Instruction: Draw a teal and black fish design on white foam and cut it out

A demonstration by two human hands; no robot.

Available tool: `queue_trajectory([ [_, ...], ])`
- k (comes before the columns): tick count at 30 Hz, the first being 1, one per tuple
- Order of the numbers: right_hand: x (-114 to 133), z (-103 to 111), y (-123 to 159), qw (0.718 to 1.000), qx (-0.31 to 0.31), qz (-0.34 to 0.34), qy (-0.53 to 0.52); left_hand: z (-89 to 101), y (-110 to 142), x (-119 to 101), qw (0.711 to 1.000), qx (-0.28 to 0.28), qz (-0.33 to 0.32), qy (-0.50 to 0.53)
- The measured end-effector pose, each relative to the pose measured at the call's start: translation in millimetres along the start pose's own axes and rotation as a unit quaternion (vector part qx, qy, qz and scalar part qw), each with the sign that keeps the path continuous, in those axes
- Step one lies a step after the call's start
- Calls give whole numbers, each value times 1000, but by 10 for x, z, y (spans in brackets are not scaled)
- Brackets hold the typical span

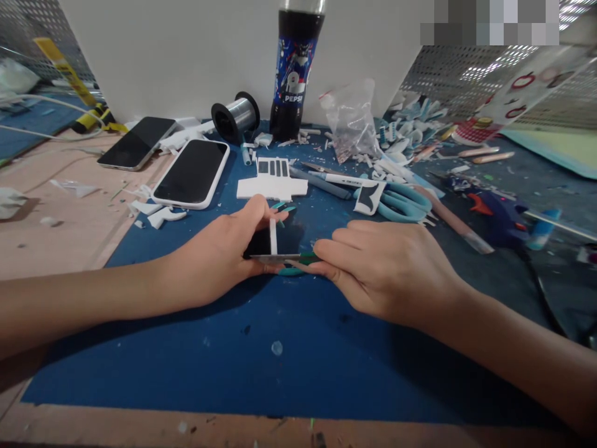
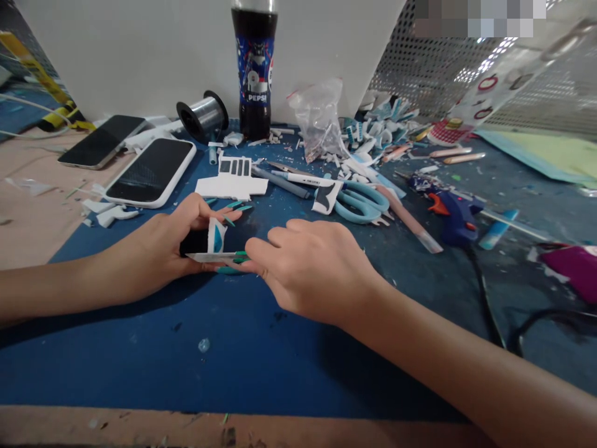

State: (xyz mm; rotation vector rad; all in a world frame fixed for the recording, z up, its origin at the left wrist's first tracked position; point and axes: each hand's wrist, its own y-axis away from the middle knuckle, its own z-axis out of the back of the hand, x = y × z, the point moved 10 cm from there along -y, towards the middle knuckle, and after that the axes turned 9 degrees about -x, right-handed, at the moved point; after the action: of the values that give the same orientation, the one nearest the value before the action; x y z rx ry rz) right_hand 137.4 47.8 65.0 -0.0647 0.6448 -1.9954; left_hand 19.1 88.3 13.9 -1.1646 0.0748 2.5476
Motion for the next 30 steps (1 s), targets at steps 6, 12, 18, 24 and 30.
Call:
queue_trajectory([
  [6,-6,-3,-39,1000,-20,-20,11,-11,1,5,1000,4,10,13],
  [12,-40,-22,-17,1000,14,-17,-7,8,-1,-16,1000,-11,-3,2],
  [18,-37,-67,-28,1000,-15,-25,-11,-13,1,-2,1000,1,6,14],
  [24,-68,-95,-57,998,40,-35,-34,-1,5,9,1000,0,-4,16],
  [30,-128,-111,-49,996,51,-66,-35,-3,-4,14,1000,-3,2,7],
])
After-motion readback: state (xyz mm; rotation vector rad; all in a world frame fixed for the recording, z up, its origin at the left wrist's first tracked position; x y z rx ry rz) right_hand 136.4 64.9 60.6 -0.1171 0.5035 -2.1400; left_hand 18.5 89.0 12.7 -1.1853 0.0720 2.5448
